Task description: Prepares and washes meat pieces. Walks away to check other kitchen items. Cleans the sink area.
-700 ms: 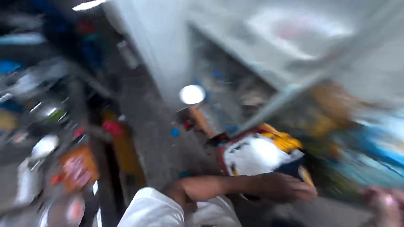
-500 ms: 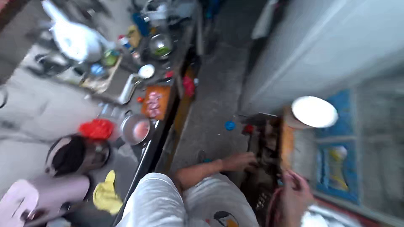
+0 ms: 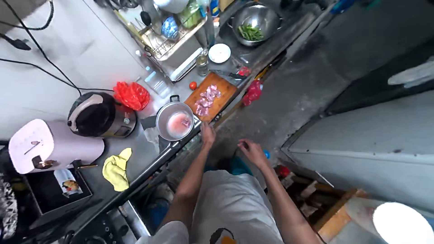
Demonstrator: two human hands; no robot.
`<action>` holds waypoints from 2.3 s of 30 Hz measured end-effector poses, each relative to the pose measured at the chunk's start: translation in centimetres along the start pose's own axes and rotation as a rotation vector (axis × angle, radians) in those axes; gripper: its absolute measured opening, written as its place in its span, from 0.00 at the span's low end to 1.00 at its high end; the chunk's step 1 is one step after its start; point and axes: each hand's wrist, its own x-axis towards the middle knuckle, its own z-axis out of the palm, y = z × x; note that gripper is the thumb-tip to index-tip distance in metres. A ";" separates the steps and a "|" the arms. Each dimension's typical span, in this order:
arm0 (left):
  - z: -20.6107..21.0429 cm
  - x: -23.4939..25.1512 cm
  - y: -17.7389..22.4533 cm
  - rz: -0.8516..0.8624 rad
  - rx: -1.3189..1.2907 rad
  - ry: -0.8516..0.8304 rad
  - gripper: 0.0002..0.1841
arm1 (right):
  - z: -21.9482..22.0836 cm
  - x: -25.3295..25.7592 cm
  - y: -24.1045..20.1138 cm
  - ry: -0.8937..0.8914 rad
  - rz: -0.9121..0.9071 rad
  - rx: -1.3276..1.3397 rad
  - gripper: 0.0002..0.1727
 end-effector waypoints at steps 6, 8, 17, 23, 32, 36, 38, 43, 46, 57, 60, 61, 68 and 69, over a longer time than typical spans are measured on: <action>2.4 9.2 0.5 -0.165 0.137 0.286 0.40 | -2.9 9.8 1.7 -0.244 -0.109 -0.036 0.22; 2.6 9.9 1.0 -0.220 0.140 0.295 0.42 | -5.0 12.6 2.0 -0.354 -0.125 -0.100 0.23; -6.6 4.0 2.0 -0.335 0.085 0.527 0.20 | -12.8 23.1 1.4 -0.528 -0.181 -0.270 0.24; -8.9 9.7 -7.2 -0.731 -0.125 0.150 0.36 | -11.6 28.1 -1.3 -0.586 -0.255 -0.353 0.23; -8.7 11.2 -8.5 -0.588 -0.177 0.056 0.24 | -9.3 31.5 -4.8 -0.595 -0.364 -0.358 0.21; -9.1 9.4 -8.5 -0.594 -0.555 0.198 0.28 | -8.9 33.2 -6.0 -0.638 -0.356 -0.318 0.20; -10.0 8.2 -7.5 -0.581 -0.842 0.296 0.29 | -8.8 34.4 -6.1 -0.670 -0.375 -0.328 0.20; -11.3 6.7 -5.7 -0.379 -1.036 0.521 0.23 | -9.2 37.0 -6.9 -0.720 -0.395 -0.330 0.20; -11.5 6.8 -4.2 -0.342 -1.037 0.598 0.22 | -9.6 38.2 -7.3 -0.745 -0.444 -0.352 0.19; -11.1 9.6 -5.1 -0.798 -0.411 0.610 0.29 | -10.7 41.4 -8.0 -0.597 -0.385 -0.399 0.15; -11.0 10.0 -5.1 -0.836 -0.349 0.626 0.37 | -9.9 42.0 -8.0 -0.483 -0.384 -0.370 0.21; -11.2 10.1 -3.7 -0.822 -0.299 0.658 0.36 | -9.5 42.4 -7.8 -0.466 -0.404 -0.353 0.24; -5.7 10.9 9.4 -0.261 -0.016 0.666 0.18 | -5.5 45.5 -6.5 -0.459 -0.549 -0.252 0.26; -4.6 11.8 10.2 -0.223 -0.039 0.608 0.18 | -5.3 45.8 -6.6 -0.466 -0.552 -0.225 0.23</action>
